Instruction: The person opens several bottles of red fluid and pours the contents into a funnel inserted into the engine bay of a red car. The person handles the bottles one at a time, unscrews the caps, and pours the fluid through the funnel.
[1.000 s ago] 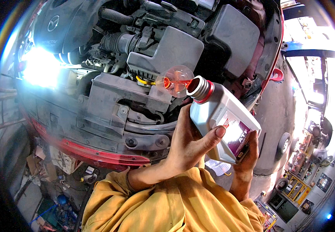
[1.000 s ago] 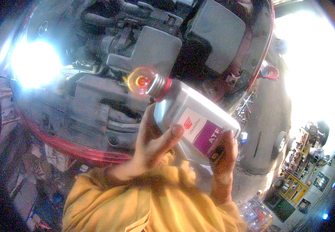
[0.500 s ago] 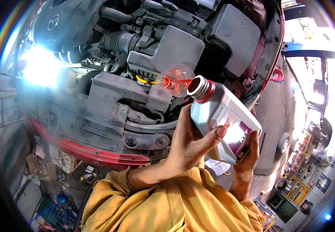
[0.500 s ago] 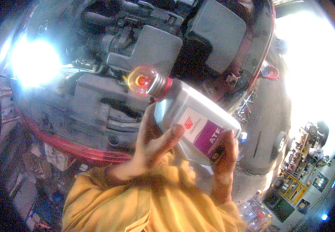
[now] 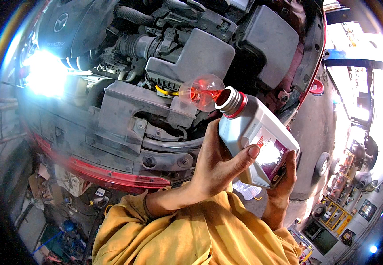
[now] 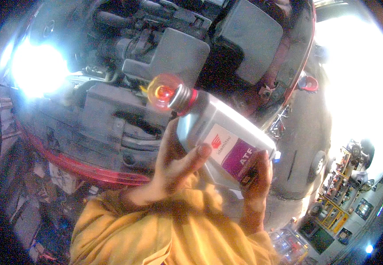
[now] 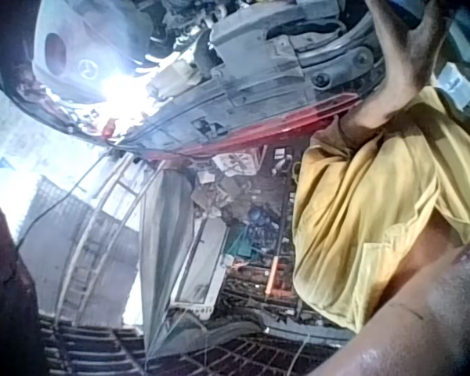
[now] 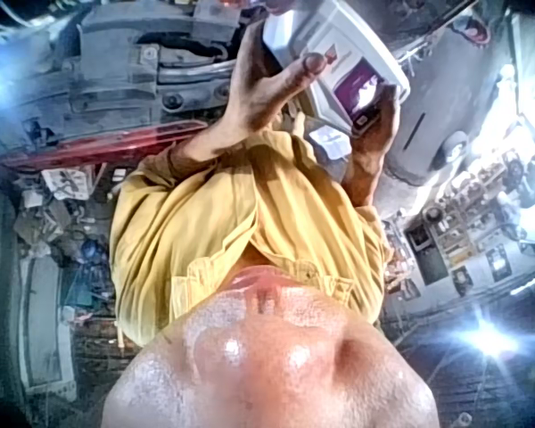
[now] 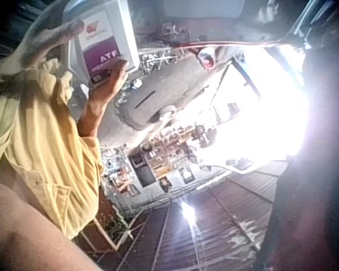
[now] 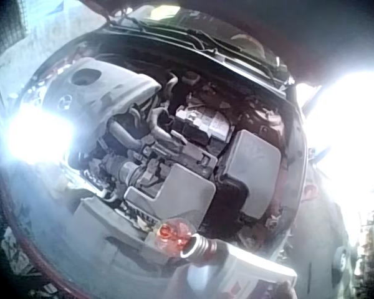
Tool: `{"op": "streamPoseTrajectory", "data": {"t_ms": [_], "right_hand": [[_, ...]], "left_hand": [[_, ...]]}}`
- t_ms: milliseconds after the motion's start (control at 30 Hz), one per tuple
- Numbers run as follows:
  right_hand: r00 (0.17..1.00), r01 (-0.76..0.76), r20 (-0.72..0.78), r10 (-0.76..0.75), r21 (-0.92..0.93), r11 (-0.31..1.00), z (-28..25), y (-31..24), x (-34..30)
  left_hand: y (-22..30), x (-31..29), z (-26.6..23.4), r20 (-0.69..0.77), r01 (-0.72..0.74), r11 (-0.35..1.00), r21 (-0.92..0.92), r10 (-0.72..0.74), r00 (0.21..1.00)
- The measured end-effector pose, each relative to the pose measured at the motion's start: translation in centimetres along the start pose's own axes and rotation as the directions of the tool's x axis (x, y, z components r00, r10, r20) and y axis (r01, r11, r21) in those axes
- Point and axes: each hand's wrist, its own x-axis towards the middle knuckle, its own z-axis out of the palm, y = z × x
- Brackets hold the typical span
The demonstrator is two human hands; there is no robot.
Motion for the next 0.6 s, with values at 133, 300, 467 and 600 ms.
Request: {"op": "streamPoseTrajectory", "data": {"t_ms": [133, 300, 467, 600], "right_hand": [[0.999, 0.008, 0.048, -0.007, -0.018, 1.0, -0.41, 0.02, 0.08], [1.0, 0.012, -0.004, -0.012, -0.01, 1.0, -0.59, -0.12, -0.06], [0.996, 0.013, -0.082, -0.018, -0.055, 0.998, 0.07, -0.24, -0.43], [0.988, 0.064, -0.136, -0.072, -0.06, 0.996, 0.23, -0.23, -0.65]], "left_hand": [[-0.04, -0.11, 0.18, -0.009, 0.006, 1.0, -0.018, -0.006, 1.0], [-0.09, -0.22, 0.17, -0.005, 0.012, 1.0, 0.025, -0.012, 1.0], [-0.21, -0.33, 0.36, 0.01, -0.002, 1.0, 0.013, 0.002, 1.0], [-0.08, -0.45, 0.48, 0.015, 0.022, 1.0, -0.002, -0.022, 1.0]]}}
